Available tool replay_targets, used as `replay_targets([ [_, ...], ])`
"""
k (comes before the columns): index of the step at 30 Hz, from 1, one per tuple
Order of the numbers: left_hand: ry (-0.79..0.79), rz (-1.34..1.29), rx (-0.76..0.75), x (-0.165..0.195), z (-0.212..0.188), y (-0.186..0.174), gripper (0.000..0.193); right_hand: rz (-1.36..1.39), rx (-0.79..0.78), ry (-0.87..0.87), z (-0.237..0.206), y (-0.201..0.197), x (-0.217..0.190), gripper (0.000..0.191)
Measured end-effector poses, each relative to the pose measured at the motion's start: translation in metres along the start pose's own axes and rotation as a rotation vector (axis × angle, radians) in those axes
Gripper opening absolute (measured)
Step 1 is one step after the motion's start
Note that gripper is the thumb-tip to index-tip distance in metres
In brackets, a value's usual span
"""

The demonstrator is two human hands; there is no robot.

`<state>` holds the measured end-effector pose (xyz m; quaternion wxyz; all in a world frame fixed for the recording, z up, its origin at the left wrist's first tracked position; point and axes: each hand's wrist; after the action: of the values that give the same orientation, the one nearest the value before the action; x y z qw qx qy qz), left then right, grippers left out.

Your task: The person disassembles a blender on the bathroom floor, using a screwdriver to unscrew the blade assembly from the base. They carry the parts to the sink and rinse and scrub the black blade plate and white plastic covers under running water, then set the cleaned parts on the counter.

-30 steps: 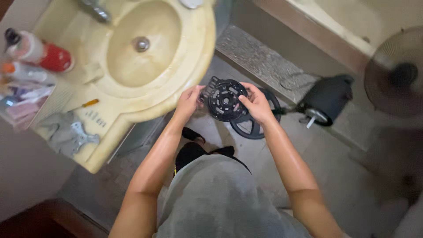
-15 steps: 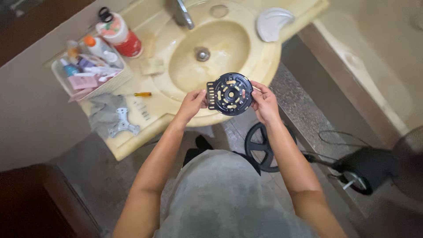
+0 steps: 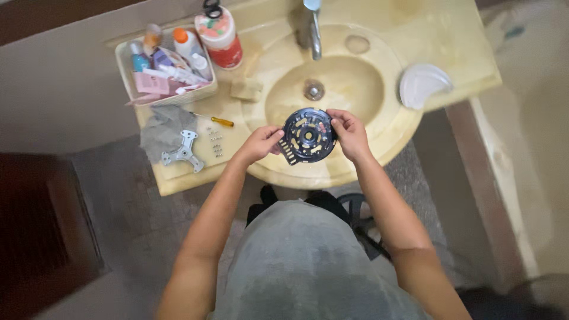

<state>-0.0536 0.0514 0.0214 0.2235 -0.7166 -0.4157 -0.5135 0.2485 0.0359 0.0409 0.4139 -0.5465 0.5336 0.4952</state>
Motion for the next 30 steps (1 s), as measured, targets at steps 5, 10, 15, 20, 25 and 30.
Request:
replay_targets([
  [5,-0.052,-0.091,0.152,0.003,0.004,0.009,0.046,-0.008,-0.218,0.019,0.043,0.008,-0.001,0.027],
  [10,0.061,-0.088,0.339,-0.012,0.027,0.017,0.047,-0.033,-0.337,0.013,0.083,0.005,-0.004,0.027],
  [15,0.086,-0.132,0.534,-0.021,0.034,0.02,0.043,-0.045,-0.205,0.097,0.135,0.006,-0.013,0.029],
  [20,0.097,-0.324,0.645,-0.013,0.033,0.032,0.04,0.246,-0.258,0.258,0.183,0.016,-0.045,0.031],
  [25,0.025,-0.657,0.686,-0.015,0.034,0.038,0.039,0.474,-0.276,0.19,0.186,0.019,-0.059,0.034],
  [30,0.072,-0.464,0.835,-0.031,0.015,0.037,0.038,-0.058,-0.367,0.234,0.162,0.055,-0.026,0.019],
])
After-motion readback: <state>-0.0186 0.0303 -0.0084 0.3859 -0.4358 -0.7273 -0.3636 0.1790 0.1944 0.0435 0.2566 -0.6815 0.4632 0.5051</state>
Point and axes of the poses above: each hand's wrist, its own z-axis towards the middle knuckle, its own y-axis out of the palm, x = y × z, and after that the axes turned 4 degrees about -x, right-handed
